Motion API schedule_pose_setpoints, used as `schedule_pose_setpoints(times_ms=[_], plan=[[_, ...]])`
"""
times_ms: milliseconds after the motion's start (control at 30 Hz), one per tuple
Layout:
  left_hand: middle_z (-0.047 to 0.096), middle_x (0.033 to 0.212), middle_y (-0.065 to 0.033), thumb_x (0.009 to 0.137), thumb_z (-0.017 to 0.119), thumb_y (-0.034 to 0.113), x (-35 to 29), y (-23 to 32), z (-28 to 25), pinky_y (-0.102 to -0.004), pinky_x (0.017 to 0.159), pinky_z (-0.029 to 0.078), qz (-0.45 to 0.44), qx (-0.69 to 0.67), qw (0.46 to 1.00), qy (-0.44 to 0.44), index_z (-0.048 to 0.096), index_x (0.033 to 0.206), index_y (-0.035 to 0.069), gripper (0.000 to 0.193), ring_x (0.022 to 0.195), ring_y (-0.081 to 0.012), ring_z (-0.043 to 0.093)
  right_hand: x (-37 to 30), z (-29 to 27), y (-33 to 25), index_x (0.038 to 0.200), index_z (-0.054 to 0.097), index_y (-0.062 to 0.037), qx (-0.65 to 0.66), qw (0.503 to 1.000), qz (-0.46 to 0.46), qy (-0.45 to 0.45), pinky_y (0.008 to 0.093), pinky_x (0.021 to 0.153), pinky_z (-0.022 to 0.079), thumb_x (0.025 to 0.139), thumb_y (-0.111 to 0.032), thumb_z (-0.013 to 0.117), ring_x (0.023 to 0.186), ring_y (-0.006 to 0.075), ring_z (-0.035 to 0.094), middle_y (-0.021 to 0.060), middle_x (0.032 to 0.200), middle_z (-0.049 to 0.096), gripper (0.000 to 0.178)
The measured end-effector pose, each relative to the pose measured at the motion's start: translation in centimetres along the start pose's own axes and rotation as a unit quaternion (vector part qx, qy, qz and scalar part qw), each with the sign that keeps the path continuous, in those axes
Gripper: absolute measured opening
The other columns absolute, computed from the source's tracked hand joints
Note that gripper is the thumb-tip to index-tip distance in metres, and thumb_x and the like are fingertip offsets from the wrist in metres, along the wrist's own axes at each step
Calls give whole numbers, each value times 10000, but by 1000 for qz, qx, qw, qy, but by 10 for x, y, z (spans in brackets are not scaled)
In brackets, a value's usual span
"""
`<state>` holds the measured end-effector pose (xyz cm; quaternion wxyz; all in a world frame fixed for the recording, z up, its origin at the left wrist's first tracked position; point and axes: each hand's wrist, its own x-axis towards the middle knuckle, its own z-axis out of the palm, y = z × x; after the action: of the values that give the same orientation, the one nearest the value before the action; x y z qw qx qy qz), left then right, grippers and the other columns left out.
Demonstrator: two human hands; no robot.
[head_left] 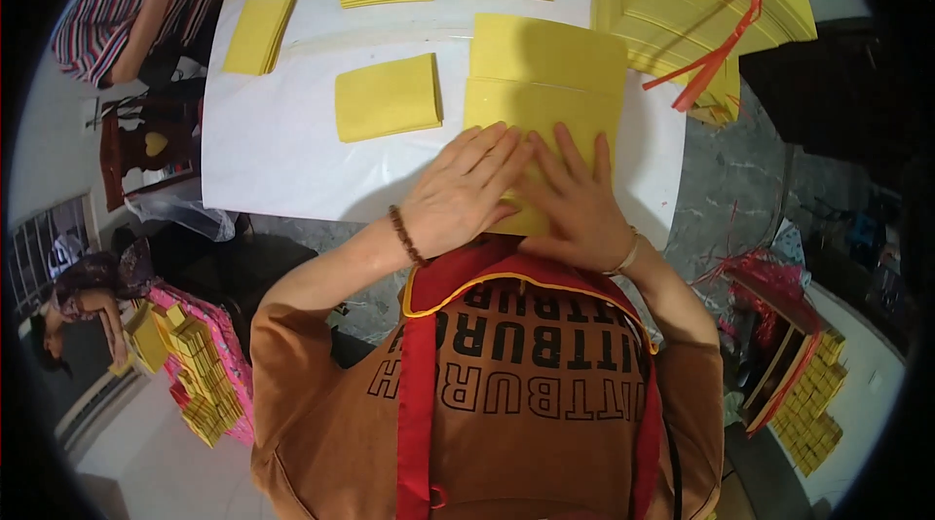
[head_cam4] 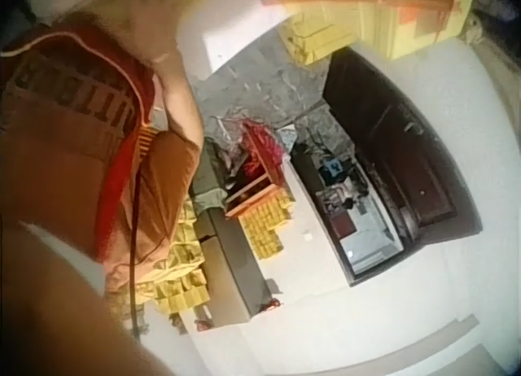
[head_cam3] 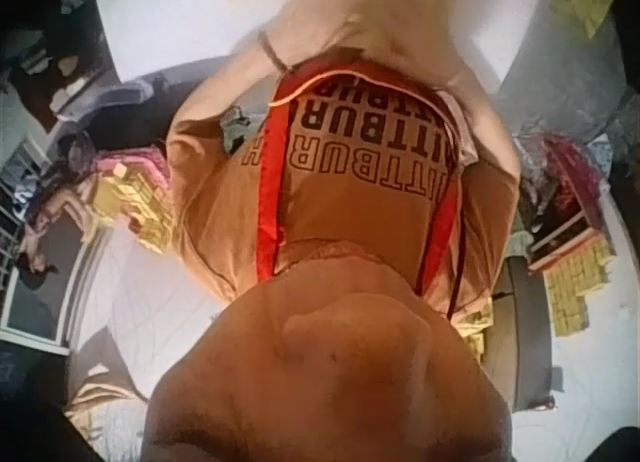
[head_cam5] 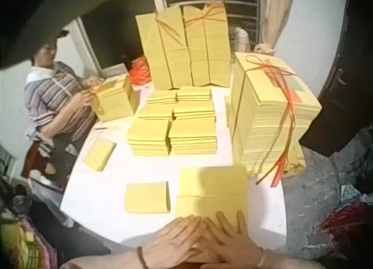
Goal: Folding, stacking, and tying bundles of yellow joss paper.
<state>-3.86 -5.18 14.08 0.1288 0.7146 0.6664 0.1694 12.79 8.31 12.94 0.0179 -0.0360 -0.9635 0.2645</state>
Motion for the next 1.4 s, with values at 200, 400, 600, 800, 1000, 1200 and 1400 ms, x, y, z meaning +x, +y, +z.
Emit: schedule_pose_setpoints(times_ms=[200,400,600,800,1000,1200,1400], plan=[[513,1057,-302,741,547,138,20,25,6,-392,803,457,59,216,974,36,406,1278,-25,578,973,-406,517,-8,-11,20,1301,391,-50,602,755,87,244,420,1030,280,889,-190,485,1257,292,362,142,1364,357,446],[580,983,-230,723,536,102,24,19,10,-348,735,478,-5,217,974,64,500,1185,-24,480,922,-349,567,-18,-26,27,1243,424,-20,589,712,142,356,334,907,415,912,-88,435,1076,217,523,117,1186,518,338],[589,1075,-141,673,598,49,-10,-47,-46,-323,747,482,-27,212,921,326,558,1125,29,455,962,-271,585,-33,-11,24,1191,467,-3,396,779,174,453,324,869,428,895,-31,447,1034,190,538,110,1131,550,298],[558,1140,-130,739,504,26,-57,-151,38,-353,837,460,-125,290,923,222,535,1149,32,411,1041,-264,541,-30,-6,18,1030,568,16,269,888,155,340,257,814,418,866,-12,490,919,147,551,80,1006,590,183],[555,1118,-145,714,553,37,-64,-161,50,-356,850,448,-127,299,916,235,531,1163,54,450,1026,-287,534,-29,-5,20,965,590,17,313,879,172,316,230,756,420,867,-24,498,825,125,560,69,883,615,140],[500,1175,-189,653,652,74,-72,-159,76,-416,901,406,-135,244,948,152,491,1210,58,580,1073,-327,481,-24,1,21,962,591,16,320,882,176,296,234,729,428,862,-19,499,796,122,556,68,869,615,141],[386,1297,-215,696,589,26,-82,-167,86,-444,971,330,-156,172,964,128,426,1269,59,597,1184,-362,369,-22,-1,20,958,596,9,301,895,158,288,235,719,430,861,-25,502,781,122,558,65,863,613,139]])
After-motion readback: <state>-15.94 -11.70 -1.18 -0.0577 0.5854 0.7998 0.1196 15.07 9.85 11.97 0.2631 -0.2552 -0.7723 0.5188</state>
